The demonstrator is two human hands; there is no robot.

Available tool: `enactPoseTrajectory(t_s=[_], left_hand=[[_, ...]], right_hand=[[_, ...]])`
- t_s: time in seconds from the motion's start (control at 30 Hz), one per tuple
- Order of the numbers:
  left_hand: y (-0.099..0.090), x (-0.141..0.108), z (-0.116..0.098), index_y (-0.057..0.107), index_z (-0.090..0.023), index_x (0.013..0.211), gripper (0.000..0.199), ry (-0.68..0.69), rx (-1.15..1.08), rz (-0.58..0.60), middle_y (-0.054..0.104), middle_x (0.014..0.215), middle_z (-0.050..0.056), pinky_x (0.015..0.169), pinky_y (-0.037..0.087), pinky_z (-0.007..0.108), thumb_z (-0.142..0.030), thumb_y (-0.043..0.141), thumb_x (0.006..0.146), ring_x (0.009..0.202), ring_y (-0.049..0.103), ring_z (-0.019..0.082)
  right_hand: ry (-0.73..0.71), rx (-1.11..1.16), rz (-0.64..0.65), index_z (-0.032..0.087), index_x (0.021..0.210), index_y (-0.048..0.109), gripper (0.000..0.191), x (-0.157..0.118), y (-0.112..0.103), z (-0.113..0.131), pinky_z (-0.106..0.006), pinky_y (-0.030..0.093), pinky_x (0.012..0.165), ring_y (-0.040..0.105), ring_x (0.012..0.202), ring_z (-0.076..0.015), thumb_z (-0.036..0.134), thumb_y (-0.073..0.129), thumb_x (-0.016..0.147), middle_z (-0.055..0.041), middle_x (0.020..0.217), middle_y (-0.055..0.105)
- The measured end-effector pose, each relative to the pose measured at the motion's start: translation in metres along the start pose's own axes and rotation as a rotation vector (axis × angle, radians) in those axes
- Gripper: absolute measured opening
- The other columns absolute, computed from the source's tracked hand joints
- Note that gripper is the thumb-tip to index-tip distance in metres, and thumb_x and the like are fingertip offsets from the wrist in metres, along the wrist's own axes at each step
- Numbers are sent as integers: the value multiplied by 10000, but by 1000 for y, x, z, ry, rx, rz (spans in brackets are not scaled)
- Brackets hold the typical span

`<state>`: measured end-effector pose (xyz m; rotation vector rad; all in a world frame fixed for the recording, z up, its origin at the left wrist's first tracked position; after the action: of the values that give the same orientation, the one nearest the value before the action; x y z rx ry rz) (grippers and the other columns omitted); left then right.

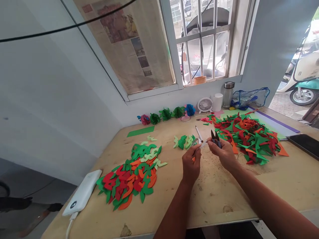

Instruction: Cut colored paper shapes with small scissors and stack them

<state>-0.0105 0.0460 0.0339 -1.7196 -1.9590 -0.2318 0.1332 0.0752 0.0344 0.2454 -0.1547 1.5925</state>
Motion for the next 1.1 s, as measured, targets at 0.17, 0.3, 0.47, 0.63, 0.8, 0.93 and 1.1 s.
enactPoseTrajectory(t_s=[0.17,0.3,0.47,0.63,0.8,0.93,1.1], left_hand=[[-4,1,2,687,-174,1030,275,6,-5,-52,685,784,72,657,503,260,-313,506,876,666,617,145],[-5,0,5,708,-183,992,264,-21,-31,-69,681,747,60,630,496,248,-336,548,846,626,602,136],[-5,-1,8,715,-175,964,261,-76,-57,-74,636,686,24,568,443,208,-326,540,843,558,517,99],[-14,-1,16,708,-167,950,259,-136,-164,-198,567,632,-7,577,428,194,-345,575,817,577,499,94],[-14,0,19,700,-169,934,266,-167,-200,-204,566,648,-12,565,421,187,-377,596,804,564,490,83],[-16,-1,20,689,-164,936,288,-184,-210,-235,573,653,-7,551,423,191,-403,592,807,552,494,83],[-15,0,20,692,-152,936,319,-161,-199,-222,555,618,-13,529,422,192,-423,584,809,535,489,84]], right_hand=[[-6,-64,41,177,740,546,347,0,5,-2,-234,215,438,303,488,-84,504,507,850,31,591,421],[-20,-39,22,171,734,557,360,0,4,0,-236,209,436,301,479,-83,507,499,851,36,557,407],[-12,20,-50,168,896,587,346,2,-3,0,-231,192,414,288,447,-78,499,496,850,46,547,426],[29,60,-55,165,869,601,417,3,-4,-6,-223,175,398,278,437,-74,560,466,850,41,540,426],[137,-17,99,149,698,603,514,0,12,-15,-216,216,413,312,452,-75,620,449,834,35,499,392],[175,-29,147,146,674,598,539,-2,18,-19,-214,216,410,294,446,-71,645,452,817,44,485,368],[183,-68,196,144,690,598,559,-3,23,-22,-220,222,410,298,437,-74,670,447,806,48,476,371]])
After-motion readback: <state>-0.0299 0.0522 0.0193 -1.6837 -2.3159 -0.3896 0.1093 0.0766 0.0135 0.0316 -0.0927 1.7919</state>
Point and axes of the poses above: each hand's wrist, its own x-axis towards the middle knuckle, its own y-axis out of the palm, z = x × y, the point moved 7 cm from there along x, towards the middle knuckle
